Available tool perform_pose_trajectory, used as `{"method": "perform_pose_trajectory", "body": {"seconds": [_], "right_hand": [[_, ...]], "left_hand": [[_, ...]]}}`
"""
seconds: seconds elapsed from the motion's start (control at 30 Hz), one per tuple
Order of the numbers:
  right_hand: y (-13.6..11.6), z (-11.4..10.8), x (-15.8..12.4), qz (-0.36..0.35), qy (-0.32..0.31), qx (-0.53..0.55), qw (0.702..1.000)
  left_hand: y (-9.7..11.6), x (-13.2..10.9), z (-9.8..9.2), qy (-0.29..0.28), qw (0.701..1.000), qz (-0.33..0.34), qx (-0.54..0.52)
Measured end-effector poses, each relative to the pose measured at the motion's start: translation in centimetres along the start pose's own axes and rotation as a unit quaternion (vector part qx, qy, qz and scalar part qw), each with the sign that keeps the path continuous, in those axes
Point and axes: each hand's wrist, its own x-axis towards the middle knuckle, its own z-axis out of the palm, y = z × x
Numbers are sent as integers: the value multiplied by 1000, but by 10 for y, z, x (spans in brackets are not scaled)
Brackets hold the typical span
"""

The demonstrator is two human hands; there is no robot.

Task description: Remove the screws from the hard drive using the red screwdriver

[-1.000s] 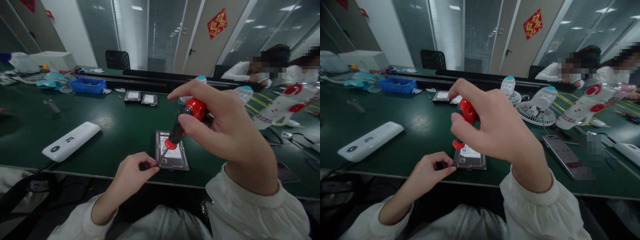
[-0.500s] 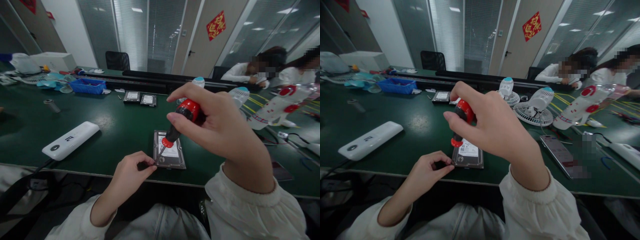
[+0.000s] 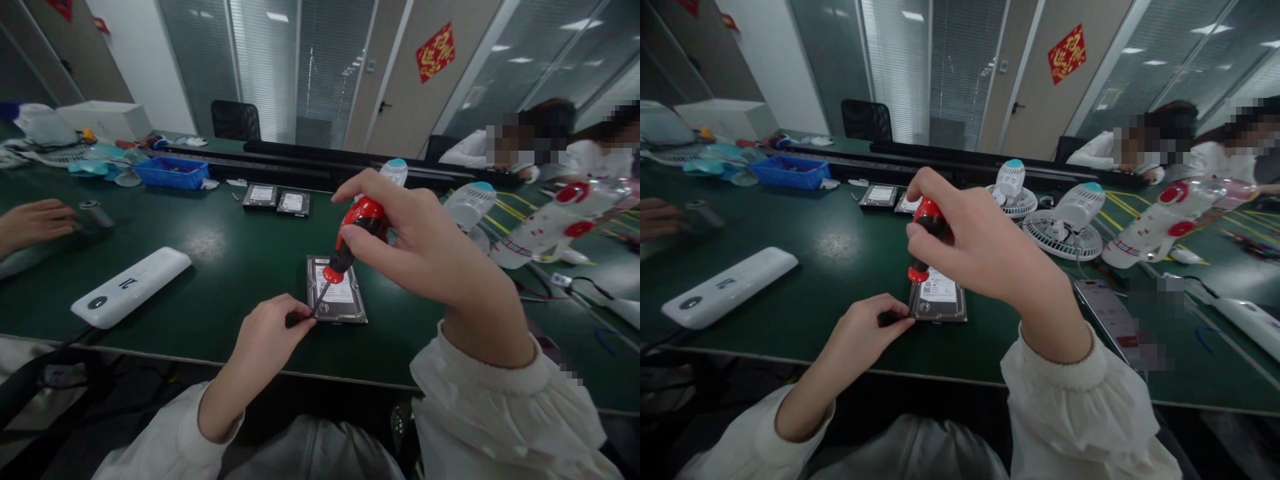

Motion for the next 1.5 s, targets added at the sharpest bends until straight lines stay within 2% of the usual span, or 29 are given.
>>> {"method": "perform_pose_trajectory", "body": {"seconds": [0.2, 0.33, 0.43, 0.6, 0.77, 0.87, 0.97, 1.13, 1.3, 1.5], "right_hand": [[23, 2, 1, 23, 20, -33, 999], [31, 2, 3, 6, 8, -1, 1000], [30, 2, 8, -12, -10, 16, 1000], [24, 1, 17, -6, -1, -2, 1000], [18, -2, 21, -21, -59, 26, 998], [18, -3, 21, 0, -52, 18, 998], [20, -3, 21, 17, -39, 23, 999], [31, -6, 20, 1, -67, 74, 995], [43, -3, 22, 47, -41, 51, 997], [45, -6, 22, 24, -72, 50, 996]], "left_hand": [[5, 20, 5, 19, 999, 8, 28], [0, 26, 10, 30, 999, 15, 11], [-3, 26, 13, 41, 999, 12, -13], [-7, 26, 16, 44, 998, 2, -41], [-9, 27, 19, 45, 996, -19, -71], [-10, 27, 20, 52, 995, -19, -85], [-11, 27, 22, 54, 994, -14, -95], [-12, 25, 23, 65, 993, 9, -98], [-7, 24, 21, 66, 993, 16, -96], [-8, 24, 20, 67, 993, 22, -99]]}}
